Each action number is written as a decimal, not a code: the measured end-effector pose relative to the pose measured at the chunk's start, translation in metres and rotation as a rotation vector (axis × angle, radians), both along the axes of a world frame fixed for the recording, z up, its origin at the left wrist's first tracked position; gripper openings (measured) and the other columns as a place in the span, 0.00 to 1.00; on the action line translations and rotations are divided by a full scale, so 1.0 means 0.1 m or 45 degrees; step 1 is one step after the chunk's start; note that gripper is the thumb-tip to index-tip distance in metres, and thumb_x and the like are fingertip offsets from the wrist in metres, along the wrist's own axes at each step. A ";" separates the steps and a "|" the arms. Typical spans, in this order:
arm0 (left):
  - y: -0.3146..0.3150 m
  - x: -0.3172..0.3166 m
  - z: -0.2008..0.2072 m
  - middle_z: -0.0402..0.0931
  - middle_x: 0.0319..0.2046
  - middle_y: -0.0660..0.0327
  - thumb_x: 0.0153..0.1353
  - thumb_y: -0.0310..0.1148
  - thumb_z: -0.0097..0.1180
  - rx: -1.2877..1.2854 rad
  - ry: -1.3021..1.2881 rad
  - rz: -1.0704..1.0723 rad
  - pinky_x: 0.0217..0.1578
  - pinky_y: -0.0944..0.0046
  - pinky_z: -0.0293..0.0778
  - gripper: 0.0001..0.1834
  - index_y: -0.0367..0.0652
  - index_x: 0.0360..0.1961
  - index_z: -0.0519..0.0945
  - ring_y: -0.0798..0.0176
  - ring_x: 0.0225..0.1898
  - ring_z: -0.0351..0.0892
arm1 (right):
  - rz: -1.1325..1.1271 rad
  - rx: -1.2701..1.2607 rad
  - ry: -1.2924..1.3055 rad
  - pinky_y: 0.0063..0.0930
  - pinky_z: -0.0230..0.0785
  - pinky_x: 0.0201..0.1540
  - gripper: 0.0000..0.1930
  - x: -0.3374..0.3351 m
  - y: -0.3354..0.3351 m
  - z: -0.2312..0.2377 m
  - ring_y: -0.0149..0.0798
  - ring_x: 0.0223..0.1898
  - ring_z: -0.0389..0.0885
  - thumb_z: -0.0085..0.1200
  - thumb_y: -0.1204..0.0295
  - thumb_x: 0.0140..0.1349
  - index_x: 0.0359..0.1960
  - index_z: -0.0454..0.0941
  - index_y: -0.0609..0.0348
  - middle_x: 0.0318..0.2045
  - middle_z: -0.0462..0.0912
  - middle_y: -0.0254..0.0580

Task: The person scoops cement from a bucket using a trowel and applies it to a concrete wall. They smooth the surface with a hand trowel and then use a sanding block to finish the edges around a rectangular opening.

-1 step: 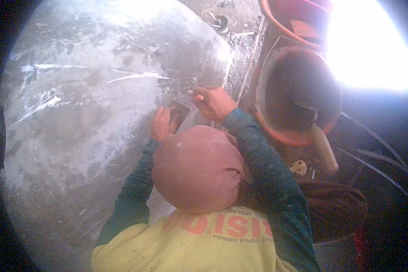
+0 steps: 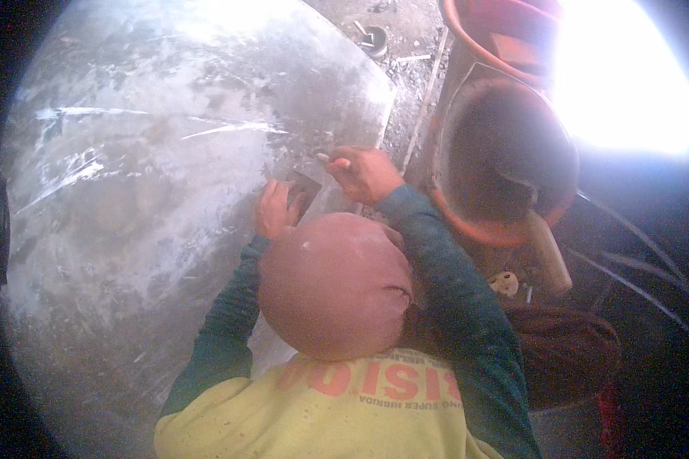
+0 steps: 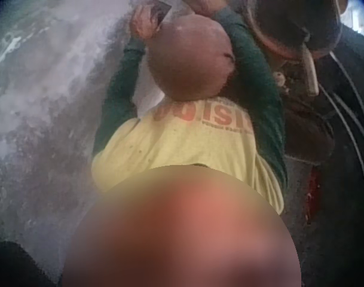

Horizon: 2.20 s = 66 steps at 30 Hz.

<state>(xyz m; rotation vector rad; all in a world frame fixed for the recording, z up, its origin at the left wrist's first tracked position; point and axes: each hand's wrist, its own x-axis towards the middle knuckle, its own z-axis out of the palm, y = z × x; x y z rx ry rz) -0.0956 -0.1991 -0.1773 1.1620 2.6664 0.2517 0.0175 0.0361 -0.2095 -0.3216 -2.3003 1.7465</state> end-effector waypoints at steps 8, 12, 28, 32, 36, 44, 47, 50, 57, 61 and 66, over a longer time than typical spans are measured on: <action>0.01 -0.09 -0.08 0.74 0.40 0.51 0.59 0.32 0.68 -0.009 0.032 -0.081 0.45 0.45 0.77 0.14 0.40 0.43 0.79 0.42 0.46 0.78 | 0.046 -0.182 0.030 0.40 0.77 0.37 0.13 -0.06 -0.12 -0.19 0.48 0.30 0.86 0.62 0.63 0.68 0.45 0.86 0.59 0.30 0.87 0.49; -0.09 -0.11 -0.06 0.76 0.42 0.49 0.62 0.35 0.66 -0.055 -0.037 -0.108 0.41 0.45 0.78 0.14 0.42 0.47 0.82 0.40 0.44 0.81 | 0.066 -0.112 -0.216 0.39 0.78 0.37 0.12 0.01 -0.13 -0.26 0.42 0.32 0.87 0.60 0.65 0.69 0.45 0.85 0.60 0.32 0.87 0.48; -0.14 -0.09 -0.11 0.74 0.42 0.50 0.61 0.34 0.66 0.010 -0.017 0.018 0.43 0.44 0.78 0.13 0.41 0.42 0.78 0.40 0.46 0.79 | 0.045 -0.265 -0.305 0.43 0.78 0.43 0.14 0.08 -0.30 -0.32 0.55 0.40 0.89 0.60 0.60 0.69 0.48 0.86 0.54 0.39 0.88 0.54; -0.12 -0.12 -0.16 0.73 0.41 0.50 0.61 0.34 0.67 0.055 0.031 -0.005 0.43 0.44 0.77 0.13 0.40 0.41 0.78 0.42 0.45 0.78 | 0.057 -0.388 -0.074 0.42 0.78 0.43 0.12 0.03 -0.31 -0.22 0.55 0.40 0.89 0.62 0.63 0.68 0.47 0.86 0.56 0.40 0.87 0.56; -0.17 -0.19 -0.24 0.73 0.40 0.49 0.62 0.35 0.67 0.117 0.106 0.127 0.43 0.44 0.76 0.14 0.39 0.42 0.77 0.41 0.44 0.77 | 0.187 -0.191 -0.245 0.44 0.78 0.43 0.12 0.05 -0.23 -0.13 0.53 0.39 0.89 0.62 0.65 0.67 0.47 0.86 0.57 0.38 0.87 0.55; -0.30 -0.21 -0.27 0.76 0.42 0.48 0.66 0.38 0.66 0.403 0.191 0.417 0.45 0.50 0.77 0.19 0.36 0.49 0.76 0.45 0.43 0.79 | 0.016 -0.347 -0.099 0.40 0.79 0.40 0.13 0.12 -0.04 -0.23 0.45 0.35 0.88 0.61 0.64 0.69 0.48 0.86 0.59 0.36 0.88 0.49; -0.31 -0.17 -0.27 0.78 0.44 0.47 0.66 0.35 0.66 0.522 0.066 0.511 0.47 0.51 0.77 0.19 0.35 0.50 0.74 0.47 0.45 0.81 | -0.128 -0.745 -0.086 0.38 0.79 0.41 0.14 0.06 -0.04 -0.09 0.39 0.35 0.87 0.60 0.65 0.71 0.49 0.85 0.62 0.36 0.88 0.45; -0.29 -0.13 -0.27 0.79 0.45 0.46 0.67 0.31 0.64 0.568 -0.048 0.460 0.47 0.52 0.79 0.18 0.34 0.51 0.72 0.48 0.45 0.83 | -0.145 -0.882 0.044 0.30 0.78 0.37 0.14 0.01 -0.04 0.11 0.32 0.32 0.84 0.59 0.66 0.73 0.51 0.83 0.64 0.35 0.87 0.40; -0.10 -0.07 -0.24 0.81 0.45 0.49 0.68 0.26 0.61 0.700 -0.164 0.561 0.45 0.56 0.80 0.15 0.34 0.52 0.72 0.56 0.45 0.84 | 0.125 -0.612 0.128 0.30 0.79 0.37 0.14 0.03 -0.21 -0.08 0.32 0.32 0.85 0.60 0.66 0.73 0.52 0.83 0.65 0.35 0.87 0.42; -0.11 -0.10 -0.11 0.81 0.43 0.52 0.66 0.22 0.60 0.773 -0.161 0.481 0.46 0.58 0.79 0.16 0.34 0.53 0.73 0.60 0.45 0.83 | 0.034 -0.353 -0.180 0.30 0.79 0.36 0.13 0.05 -0.24 -0.27 0.33 0.32 0.86 0.60 0.68 0.72 0.53 0.84 0.61 0.35 0.87 0.44; -0.13 -0.16 -0.07 0.80 0.43 0.54 0.66 0.20 0.56 0.810 -0.155 0.507 0.48 0.59 0.79 0.15 0.33 0.53 0.72 0.62 0.46 0.82 | 0.001 -0.485 0.033 0.30 0.78 0.40 0.13 0.07 -0.10 -0.03 0.32 0.35 0.85 0.60 0.69 0.72 0.53 0.84 0.62 0.36 0.86 0.44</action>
